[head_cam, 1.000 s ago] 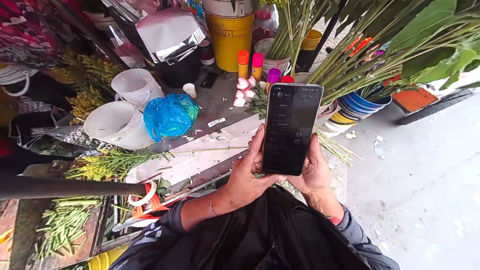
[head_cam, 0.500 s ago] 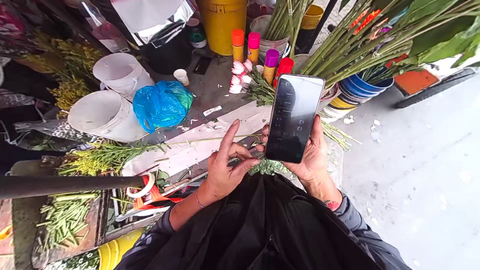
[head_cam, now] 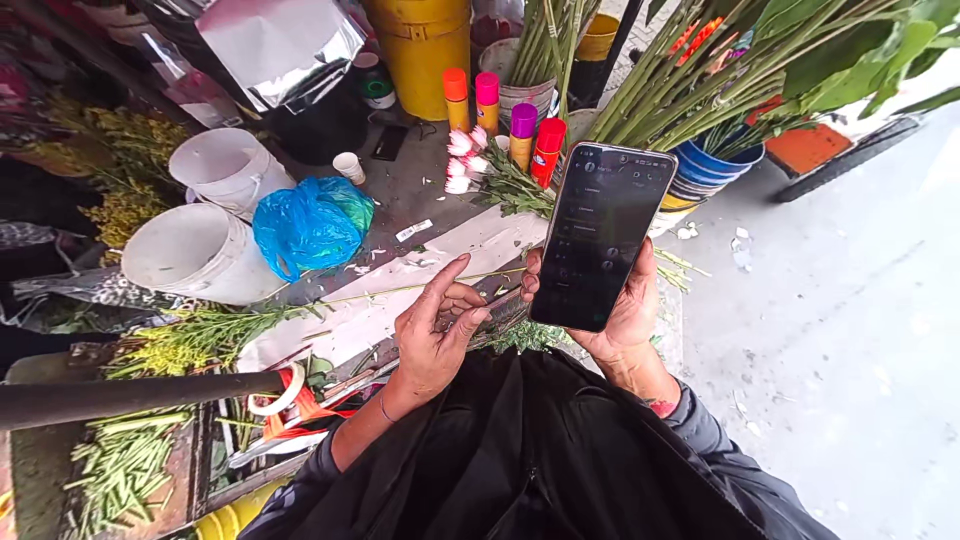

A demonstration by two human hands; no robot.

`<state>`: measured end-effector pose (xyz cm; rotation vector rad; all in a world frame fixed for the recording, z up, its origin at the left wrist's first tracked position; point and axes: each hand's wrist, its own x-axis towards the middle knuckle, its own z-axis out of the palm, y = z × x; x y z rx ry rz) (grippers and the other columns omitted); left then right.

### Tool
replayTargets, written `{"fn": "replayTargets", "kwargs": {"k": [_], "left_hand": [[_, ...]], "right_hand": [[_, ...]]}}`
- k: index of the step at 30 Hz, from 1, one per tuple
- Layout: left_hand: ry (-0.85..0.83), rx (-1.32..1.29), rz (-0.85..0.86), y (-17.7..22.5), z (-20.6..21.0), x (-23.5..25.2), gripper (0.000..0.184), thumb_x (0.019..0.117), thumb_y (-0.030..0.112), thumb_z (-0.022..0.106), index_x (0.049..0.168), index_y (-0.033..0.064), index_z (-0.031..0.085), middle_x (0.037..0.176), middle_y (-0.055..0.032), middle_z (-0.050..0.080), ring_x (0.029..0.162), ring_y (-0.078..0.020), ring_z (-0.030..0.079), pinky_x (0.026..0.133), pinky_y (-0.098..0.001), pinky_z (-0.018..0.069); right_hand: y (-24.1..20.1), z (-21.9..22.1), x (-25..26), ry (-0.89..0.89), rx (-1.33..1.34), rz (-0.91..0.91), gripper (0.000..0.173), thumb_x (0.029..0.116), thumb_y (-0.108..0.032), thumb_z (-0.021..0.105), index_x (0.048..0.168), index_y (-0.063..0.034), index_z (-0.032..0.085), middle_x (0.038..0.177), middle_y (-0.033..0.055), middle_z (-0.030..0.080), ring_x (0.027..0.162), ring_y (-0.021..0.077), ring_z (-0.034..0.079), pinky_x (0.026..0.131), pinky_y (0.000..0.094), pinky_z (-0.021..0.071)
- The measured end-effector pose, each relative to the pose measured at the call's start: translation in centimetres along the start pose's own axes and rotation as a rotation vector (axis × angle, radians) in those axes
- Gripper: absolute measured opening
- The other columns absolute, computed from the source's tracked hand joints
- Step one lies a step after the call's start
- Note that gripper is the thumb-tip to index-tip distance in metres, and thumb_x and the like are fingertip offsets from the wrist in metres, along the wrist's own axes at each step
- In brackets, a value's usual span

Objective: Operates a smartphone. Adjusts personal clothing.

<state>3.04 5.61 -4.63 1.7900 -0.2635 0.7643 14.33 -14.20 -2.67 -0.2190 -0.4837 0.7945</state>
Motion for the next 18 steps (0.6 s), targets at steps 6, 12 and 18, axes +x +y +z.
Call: {"fn": "replayTargets", "kwargs": {"k": [6,12,18], "left_hand": [[0.014,-0.007,0.000,-0.05,0.49,0.13,0.048,0.1047,0.028,0.060,0.136,-0.0082,0.055,0.097,-0.0064,0.072,0.081,-0.0120,0.071,0.071,-0.0289,0.0633],[0.016,0.023,-0.006,0.21,0.56,0.06,0.045,0.1052,0.030,0.058,0.130,-0.0073,0.060,0.096,-0.0068,0.071,0.080,-0.0117,0.070,0.070,-0.0287,0.0629],[0.020,0.039,-0.007,0.40,0.31,-0.20,0.043,0.1054,0.029,0.058,0.129,-0.0067,0.061,0.097,-0.0072,0.071,0.080,-0.0117,0.070,0.070,-0.0278,0.0630]], "right_hand": [[0.00,0.01,-0.25,0.038,-0.001,-0.022,0.077,0.0921,-0.071,0.047,0.129,-0.0040,0.060,0.121,0.0263,0.064,0.109,0.0394,0.065,0.095,0.0525,0.0533],[-0.20,0.36,-0.30,0.036,0.013,-0.040,0.079,0.0917,-0.071,0.046,0.129,-0.0032,0.059,0.120,0.0265,0.064,0.108,0.0394,0.065,0.094,0.0523,0.0535],[-0.26,0.85,-0.21,0.018,0.034,-0.033,0.079,0.0913,-0.071,0.047,0.130,-0.0030,0.060,0.121,0.0263,0.064,0.110,0.0389,0.065,0.096,0.0519,0.0529]]}}
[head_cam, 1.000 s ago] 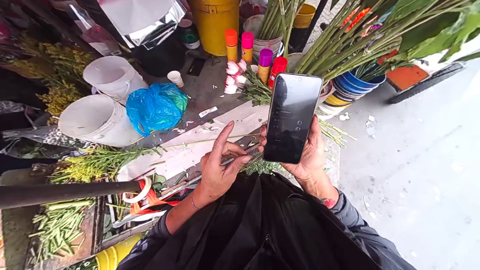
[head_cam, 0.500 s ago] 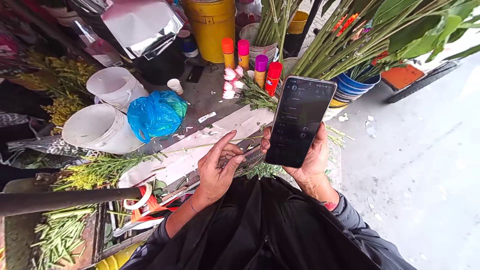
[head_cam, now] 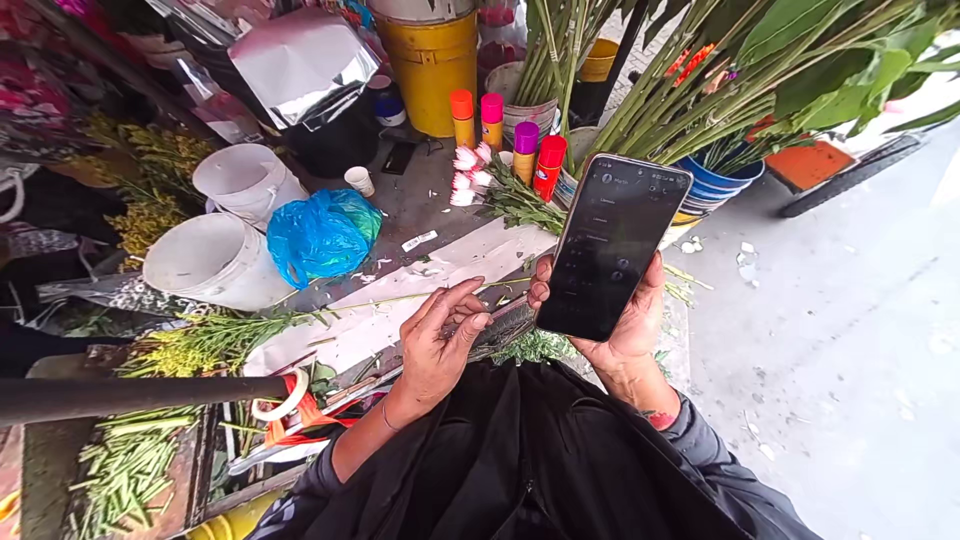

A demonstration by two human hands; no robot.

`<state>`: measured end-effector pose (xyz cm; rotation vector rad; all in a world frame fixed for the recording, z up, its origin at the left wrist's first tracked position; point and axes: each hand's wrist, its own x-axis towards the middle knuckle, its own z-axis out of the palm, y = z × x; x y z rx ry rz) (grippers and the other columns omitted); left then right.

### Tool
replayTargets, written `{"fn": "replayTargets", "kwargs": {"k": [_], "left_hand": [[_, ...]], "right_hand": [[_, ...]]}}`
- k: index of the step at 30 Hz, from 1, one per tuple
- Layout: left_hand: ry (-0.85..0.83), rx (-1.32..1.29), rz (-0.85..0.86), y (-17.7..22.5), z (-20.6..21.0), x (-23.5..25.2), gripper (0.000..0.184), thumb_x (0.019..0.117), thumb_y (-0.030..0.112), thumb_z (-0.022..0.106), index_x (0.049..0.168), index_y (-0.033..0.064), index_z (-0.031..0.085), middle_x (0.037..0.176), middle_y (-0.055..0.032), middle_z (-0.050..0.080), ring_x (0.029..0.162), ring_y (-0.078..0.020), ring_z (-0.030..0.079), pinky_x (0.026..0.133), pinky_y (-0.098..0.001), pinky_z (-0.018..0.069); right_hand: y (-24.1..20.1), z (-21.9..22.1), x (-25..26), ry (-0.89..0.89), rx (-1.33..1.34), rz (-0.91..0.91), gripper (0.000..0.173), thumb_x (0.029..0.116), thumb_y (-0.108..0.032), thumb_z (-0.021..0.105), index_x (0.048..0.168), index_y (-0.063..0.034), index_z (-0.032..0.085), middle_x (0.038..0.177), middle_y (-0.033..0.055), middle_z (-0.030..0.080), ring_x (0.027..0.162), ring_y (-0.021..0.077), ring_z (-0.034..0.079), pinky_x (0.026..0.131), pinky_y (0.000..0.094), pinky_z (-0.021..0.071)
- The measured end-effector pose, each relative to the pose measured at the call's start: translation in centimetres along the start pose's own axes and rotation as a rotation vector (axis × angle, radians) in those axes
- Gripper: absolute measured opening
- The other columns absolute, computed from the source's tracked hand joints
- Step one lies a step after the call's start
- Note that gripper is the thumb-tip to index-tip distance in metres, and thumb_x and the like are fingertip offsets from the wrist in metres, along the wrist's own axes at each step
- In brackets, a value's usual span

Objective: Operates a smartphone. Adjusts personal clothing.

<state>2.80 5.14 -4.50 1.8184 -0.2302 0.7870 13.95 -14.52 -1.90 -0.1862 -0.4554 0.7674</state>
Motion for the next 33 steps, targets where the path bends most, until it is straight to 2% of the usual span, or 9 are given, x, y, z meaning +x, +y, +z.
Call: {"fn": "replayTargets", "kwargs": {"k": [20,24,27,30,31,32,33], "left_hand": [[0.002,-0.070,0.008,-0.8,0.5,0.4,0.034,0.1051,0.023,0.059,0.124,-0.0042,0.065,0.095,-0.0049,0.071,0.077,-0.0116,0.071,0.069,-0.0278,0.0638],[0.006,-0.067,-0.013,-1.2,0.7,0.5,0.033,0.1056,0.025,0.058,0.123,-0.0012,0.066,0.093,-0.0028,0.071,0.075,-0.0101,0.070,0.065,-0.0258,0.0632],[0.028,-0.138,-0.038,-1.8,1.2,1.5,0.033,0.1050,0.024,0.059,0.127,0.0004,0.066,0.098,-0.0013,0.074,0.069,-0.0053,0.067,0.057,-0.0198,0.0577],[-0.019,-0.331,-0.136,-2.0,1.0,3.7,0.049,0.1034,0.028,0.061,0.144,0.0027,0.053,0.116,0.0003,0.074,0.067,0.0003,0.062,0.056,-0.0147,0.0511],[-0.036,-0.395,-0.202,-2.0,0.8,4.5,0.052,0.1013,0.032,0.064,0.146,0.0064,0.052,0.115,0.0036,0.074,0.065,0.0022,0.059,0.054,-0.0127,0.0486],[-0.039,-0.458,-0.269,-2.0,0.6,5.0,0.049,0.0975,0.032,0.069,0.140,0.0105,0.058,0.105,0.0057,0.074,0.061,0.0028,0.056,0.051,-0.0117,0.0465],[-0.036,-0.487,-0.334,-2.0,0.3,5.4,0.034,0.0931,0.028,0.074,0.124,0.0157,0.070,0.089,0.0077,0.072,0.055,0.0036,0.053,0.048,-0.0115,0.0434]], "right_hand": [[-0.4,0.5,0.3,0.030,-0.048,-0.099,0.077,0.0926,-0.070,0.046,0.128,-0.0029,0.059,0.119,0.0276,0.064,0.107,0.0399,0.066,0.093,0.0512,0.0545],[-0.2,0.0,0.2,0.047,-0.068,-0.105,0.076,0.0924,-0.070,0.047,0.129,-0.0044,0.059,0.121,0.0267,0.064,0.109,0.0392,0.065,0.094,0.0509,0.0544],[-0.2,-0.5,0.0,0.059,-0.108,-0.031,0.075,0.0900,-0.072,0.052,0.128,-0.0087,0.063,0.121,0.0229,0.066,0.109,0.0362,0.067,0.092,0.0494,0.0557],[-0.2,0.4,-0.4,0.147,-0.257,0.188,0.072,0.0880,-0.072,0.058,0.128,-0.0133,0.066,0.115,0.0180,0.072,0.102,0.0309,0.072,0.088,0.0456,0.0598],[-0.2,0.7,-0.6,0.151,-0.345,0.279,0.072,0.0891,-0.073,0.057,0.129,-0.0139,0.064,0.114,0.0156,0.073,0.101,0.0279,0.073,0.088,0.0427,0.0610],[0.0,0.8,-1.0,0.133,-0.419,0.361,0.072,0.0918,-0.074,0.052,0.131,-0.0143,0.060,0.115,0.0127,0.073,0.100,0.0241,0.073,0.088,0.0389,0.0612],[0.2,0.6,-1.5,0.106,-0.439,0.412,0.071,0.0937,-0.074,0.048,0.132,-0.0149,0.058,0.117,0.0110,0.073,0.099,0.0215,0.072,0.087,0.0363,0.0605]]}}
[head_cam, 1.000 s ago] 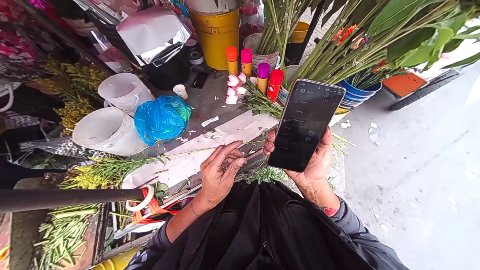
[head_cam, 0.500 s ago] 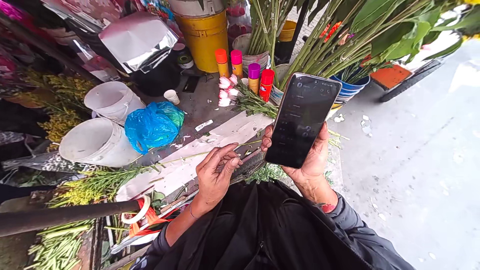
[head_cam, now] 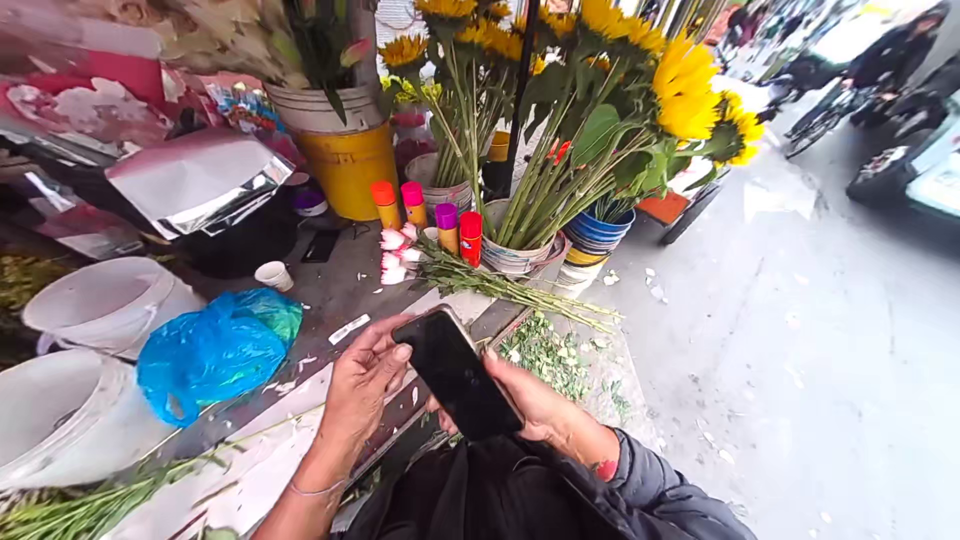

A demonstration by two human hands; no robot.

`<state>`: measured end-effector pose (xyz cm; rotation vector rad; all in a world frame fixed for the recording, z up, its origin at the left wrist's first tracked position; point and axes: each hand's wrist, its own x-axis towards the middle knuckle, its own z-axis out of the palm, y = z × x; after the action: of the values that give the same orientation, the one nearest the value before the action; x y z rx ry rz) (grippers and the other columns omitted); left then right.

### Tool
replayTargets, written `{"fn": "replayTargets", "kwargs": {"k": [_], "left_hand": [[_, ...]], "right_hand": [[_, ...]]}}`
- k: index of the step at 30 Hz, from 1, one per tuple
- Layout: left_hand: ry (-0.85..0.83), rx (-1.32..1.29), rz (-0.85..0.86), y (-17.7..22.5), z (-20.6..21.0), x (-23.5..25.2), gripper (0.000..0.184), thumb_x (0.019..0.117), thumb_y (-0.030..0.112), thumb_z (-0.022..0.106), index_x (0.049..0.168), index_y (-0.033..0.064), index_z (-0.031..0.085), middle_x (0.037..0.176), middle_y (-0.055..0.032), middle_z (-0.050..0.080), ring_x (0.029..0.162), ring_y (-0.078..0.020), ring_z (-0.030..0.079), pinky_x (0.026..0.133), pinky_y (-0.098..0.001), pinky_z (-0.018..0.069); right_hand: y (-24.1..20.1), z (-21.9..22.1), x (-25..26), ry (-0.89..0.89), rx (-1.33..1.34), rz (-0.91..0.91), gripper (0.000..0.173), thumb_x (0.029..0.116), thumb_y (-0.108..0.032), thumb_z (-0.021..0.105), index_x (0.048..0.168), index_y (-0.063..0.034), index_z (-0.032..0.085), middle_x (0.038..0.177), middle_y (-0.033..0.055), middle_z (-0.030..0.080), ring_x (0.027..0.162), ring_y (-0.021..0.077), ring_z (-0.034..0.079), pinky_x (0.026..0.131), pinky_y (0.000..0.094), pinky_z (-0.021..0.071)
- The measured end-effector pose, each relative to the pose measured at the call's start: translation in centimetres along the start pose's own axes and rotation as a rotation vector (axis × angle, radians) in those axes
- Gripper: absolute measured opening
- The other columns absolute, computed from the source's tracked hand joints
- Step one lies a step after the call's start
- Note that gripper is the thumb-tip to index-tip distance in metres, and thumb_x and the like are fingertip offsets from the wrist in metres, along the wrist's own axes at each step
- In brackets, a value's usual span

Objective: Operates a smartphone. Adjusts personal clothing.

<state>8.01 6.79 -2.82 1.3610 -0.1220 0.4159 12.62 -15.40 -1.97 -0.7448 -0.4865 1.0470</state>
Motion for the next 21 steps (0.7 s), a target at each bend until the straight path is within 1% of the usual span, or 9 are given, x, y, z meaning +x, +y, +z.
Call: {"fn": "replayTargets", "kwargs": {"k": [1,3,8,11,13,15,17,19,21], "left_hand": [[0.005,0.013,-0.060,0.1,-0.4,0.1,0.016,0.0892,0.025,0.078,0.105,0.0200,0.076,0.077,0.0089,0.071,0.051,0.0043,0.051,0.046,-0.0116,0.0420],[-0.037,0.008,-0.169,0.0,-0.8,-0.2,0.004,0.0884,0.024,0.079,0.090,0.0212,0.077,0.070,0.0074,0.070,0.049,0.0048,0.053,0.045,-0.0107,0.0428],[0.033,-0.149,-0.256,-0.7,1.3,-1.3,0.008,0.0931,0.008,0.068,0.091,0.0122,0.075,0.065,0.0014,0.069,0.044,0.0023,0.052,0.039,-0.0119,0.0418],[0.097,-0.146,-0.153,0.1,1.6,-1.1,0.009,0.0948,0.008,0.067,0.093,0.0125,0.074,0.067,0.0020,0.070,0.045,0.0008,0.057,0.040,-0.0137,0.0465],[0.090,-0.124,-0.034,0.4,1.5,-1.6,0.007,0.0962,0.011,0.068,0.098,0.0161,0.073,0.072,0.0036,0.072,0.048,-0.0001,0.060,0.043,-0.0148,0.0495],[-0.028,-0.037,0.127,0.1,1.0,-3.0,0.010,0.0981,0.017,0.069,0.107,0.0197,0.070,0.077,0.0070,0.073,0.054,0.0010,0.063,0.048,-0.0153,0.0535],[-0.250,0.105,0.289,-0.4,-0.4,-4.5,0.016,0.0963,0.022,0.072,0.109,0.0130,0.067,0.082,0.0065,0.072,0.067,0.0026,0.068,0.062,-0.0151,0.0589],[-0.540,0.273,0.415,0.0,-2.1,-4.6,0.022,0.0937,0.025,0.074,0.095,0.0047,0.065,0.086,-0.0005,0.070,0.086,-0.0002,0.067,0.080,-0.0158,0.0550],[-0.787,0.317,0.353,0.9,-2.5,-3.4,0.019,0.0933,0.019,0.073,0.095,0.0007,0.074,0.090,-0.0072,0.073,0.089,-0.0069,0.069,0.082,-0.0210,0.0549]], "right_hand": [[0.6,-0.4,-0.3,-0.041,0.022,0.018,0.073,0.0937,-0.076,0.045,0.133,-0.0156,0.059,0.119,0.0115,0.072,0.098,0.0216,0.072,0.085,0.0364,0.0601],[1.5,-1.6,-1.4,-0.127,0.105,0.015,0.078,0.0883,-0.080,0.049,0.133,-0.0178,0.063,0.122,0.0137,0.071,0.101,0.0250,0.072,0.086,0.0405,0.0599],[3.0,-3.0,-4.5,-0.131,0.099,-0.034,0.049,0.0917,-0.038,0.071,0.133,-0.0127,0.064,0.134,0.0180,0.065,0.115,0.0292,0.068,0.099,0.0441,0.0549],[4.6,-3.2,-4.9,-0.107,0.174,-0.219,0.041,0.0953,-0.031,0.067,0.133,-0.0158,0.067,0.130,0.0144,0.069,0.118,0.0269,0.068,0.103,0.0421,0.0534],[5.8,-3.0,-4.4,-0.010,0.261,-0.325,0.037,0.0964,-0.035,0.068,0.128,-0.0162,0.070,0.120,0.0099,0.074,0.110,0.0212,0.071,0.100,0.0356,0.0559],[6.3,-2.5,-3.9,0.121,0.267,-0.327,0.041,0.0917,-0.049,0.069,0.119,-0.0190,0.073,0.105,0.0041,0.077,0.095,0.0130,0.074,0.090,0.0268,0.0581],[6.0,-2.5,-4.5,0.081,0.167,-0.290,0.049,0.0942,-0.057,0.061,0.123,-0.0193,0.073,0.107,0.0056,0.078,0.095,0.0153,0.075,0.088,0.0290,0.0603],[4.4,-2.1,-6.5,0.073,-0.047,-0.250,0.046,0.0988,-0.056,0.054,0.126,-0.0233,0.072,0.110,0.0021,0.078,0.098,0.0134,0.076,0.087,0.0298,0.0619],[2.3,-1.5,-8.9,0.151,-0.357,-0.275,0.033,0.0978,-0.046,0.062,0.126,-0.0323,0.070,0.115,-0.0129,0.075,0.104,-0.0011,0.070,0.092,0.0205,0.0578]]}}
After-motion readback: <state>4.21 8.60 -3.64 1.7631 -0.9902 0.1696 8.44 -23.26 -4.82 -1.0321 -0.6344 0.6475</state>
